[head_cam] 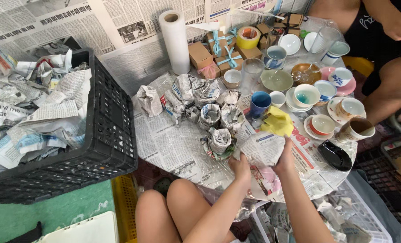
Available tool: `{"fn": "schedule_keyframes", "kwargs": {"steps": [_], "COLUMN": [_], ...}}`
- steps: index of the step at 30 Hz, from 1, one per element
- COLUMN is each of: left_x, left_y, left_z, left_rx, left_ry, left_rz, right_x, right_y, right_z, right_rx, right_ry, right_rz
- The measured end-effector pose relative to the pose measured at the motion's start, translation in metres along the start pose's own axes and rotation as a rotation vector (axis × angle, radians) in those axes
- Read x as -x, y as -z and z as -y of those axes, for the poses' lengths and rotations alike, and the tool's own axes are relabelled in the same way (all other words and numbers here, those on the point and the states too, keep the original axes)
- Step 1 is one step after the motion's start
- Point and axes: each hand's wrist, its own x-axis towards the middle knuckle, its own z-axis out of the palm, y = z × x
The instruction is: The person sits on the floor and wraps small ceramic items, including cups and a saucer, in newspaper. They fold the paper around each item and place the wrapped bundles on a nearby table. The workspace is covered with newspaper, and a crate of paper is visible nearby.
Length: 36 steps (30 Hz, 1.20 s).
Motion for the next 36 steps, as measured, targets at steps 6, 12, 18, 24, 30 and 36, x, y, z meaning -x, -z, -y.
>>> {"fn": "schedule_keyframes", "kwargs": {"steps": [6,12,18,24,30,36], "left_x": [-0.008,0.019,0.033,0.031,0.012,-0.015], "left_y": [0.007,0.02,0.012,0.006,0.024,0.074], "left_z": [-0.004,-0.004,-0.041,-0.047,-0.04,-0.029], "left_rx": [-0.261,0.071,0.076,0.109,-0.028,-0.217], "left_ry": [0.152,0.033,0.132,0.072,0.145,-0.019], "left_rz": [-0.299,0.12,0.362,0.471,0.484,0.737], "right_x": [-0.077,-0.117,-0.096,-0.055,-0.089,-0.082], "right_y": [0.002,0.002,-0.038,-0.081,-0.087,-0.088], "right_z": [-0.008,-0.011,0.026,0.036,0.014,0.018], "right_rx": [0.181,0.774,1.849,1.834,1.87,1.676], "right_ry": [-0.149,0.137,0.418,0.841,0.951,1.156], "right_rz": [0.038,0.001,-0.239,-0.275,-0.245,-0.089]}}
